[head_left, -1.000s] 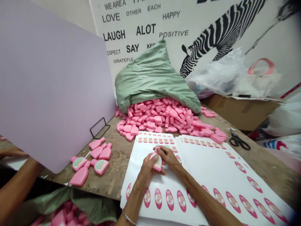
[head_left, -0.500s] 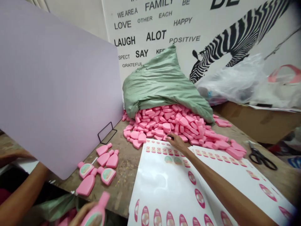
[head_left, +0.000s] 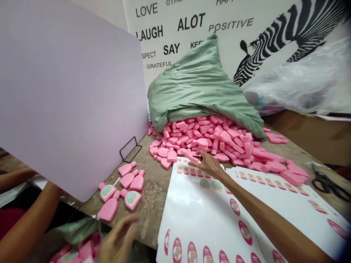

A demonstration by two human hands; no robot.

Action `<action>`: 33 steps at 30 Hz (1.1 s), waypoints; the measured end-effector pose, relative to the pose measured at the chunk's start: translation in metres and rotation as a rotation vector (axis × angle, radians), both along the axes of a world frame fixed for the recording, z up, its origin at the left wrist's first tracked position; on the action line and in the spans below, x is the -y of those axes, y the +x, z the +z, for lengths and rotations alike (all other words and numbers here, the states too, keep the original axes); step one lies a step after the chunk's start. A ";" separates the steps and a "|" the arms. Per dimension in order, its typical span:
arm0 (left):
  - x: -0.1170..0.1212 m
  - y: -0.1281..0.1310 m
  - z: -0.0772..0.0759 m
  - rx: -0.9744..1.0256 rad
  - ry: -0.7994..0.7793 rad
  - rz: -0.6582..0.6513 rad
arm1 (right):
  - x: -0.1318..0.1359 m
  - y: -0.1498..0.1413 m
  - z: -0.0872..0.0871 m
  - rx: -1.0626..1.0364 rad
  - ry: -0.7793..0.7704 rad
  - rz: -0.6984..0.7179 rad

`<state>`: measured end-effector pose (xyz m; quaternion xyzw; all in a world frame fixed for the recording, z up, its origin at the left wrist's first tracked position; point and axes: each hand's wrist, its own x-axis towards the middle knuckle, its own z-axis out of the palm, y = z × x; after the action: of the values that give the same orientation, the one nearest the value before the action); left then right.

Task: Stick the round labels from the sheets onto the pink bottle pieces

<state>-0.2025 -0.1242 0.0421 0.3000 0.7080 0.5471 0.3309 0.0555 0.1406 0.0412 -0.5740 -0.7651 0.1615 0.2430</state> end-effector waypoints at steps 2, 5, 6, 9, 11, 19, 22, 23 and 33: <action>-0.031 0.039 0.002 0.211 0.061 -0.186 | 0.054 0.002 0.000 -0.036 -0.022 0.015; -0.064 0.103 -0.002 0.471 0.058 -0.314 | 0.134 0.005 -0.002 -0.137 -0.102 0.031; -0.068 0.120 -0.004 0.495 0.028 -0.310 | 0.154 0.007 -0.003 -0.182 -0.126 0.025; -0.067 0.145 -0.010 0.487 -0.028 -0.295 | 0.186 0.021 -0.005 -0.323 -0.284 0.107; -0.066 0.146 -0.011 0.507 -0.030 -0.290 | 0.181 0.039 -0.010 -0.357 -0.347 0.124; -0.100 0.135 -0.010 0.543 -0.042 -0.400 | 0.126 0.078 -0.044 0.123 0.016 -0.080; -0.094 0.135 -0.014 0.474 -0.107 -0.439 | 0.140 0.072 -0.050 0.231 0.108 -0.025; -0.089 0.135 -0.014 0.465 -0.130 -0.437 | 0.145 0.071 -0.050 0.225 0.111 -0.017; -0.091 0.139 -0.009 0.405 -0.036 -0.475 | 0.111 0.060 -0.044 0.077 0.102 -0.057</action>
<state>-0.0633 -0.0330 0.0330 0.3358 0.5475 0.4904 0.5890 0.1153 0.0296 -0.0029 -0.5881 -0.7645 0.0932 0.2469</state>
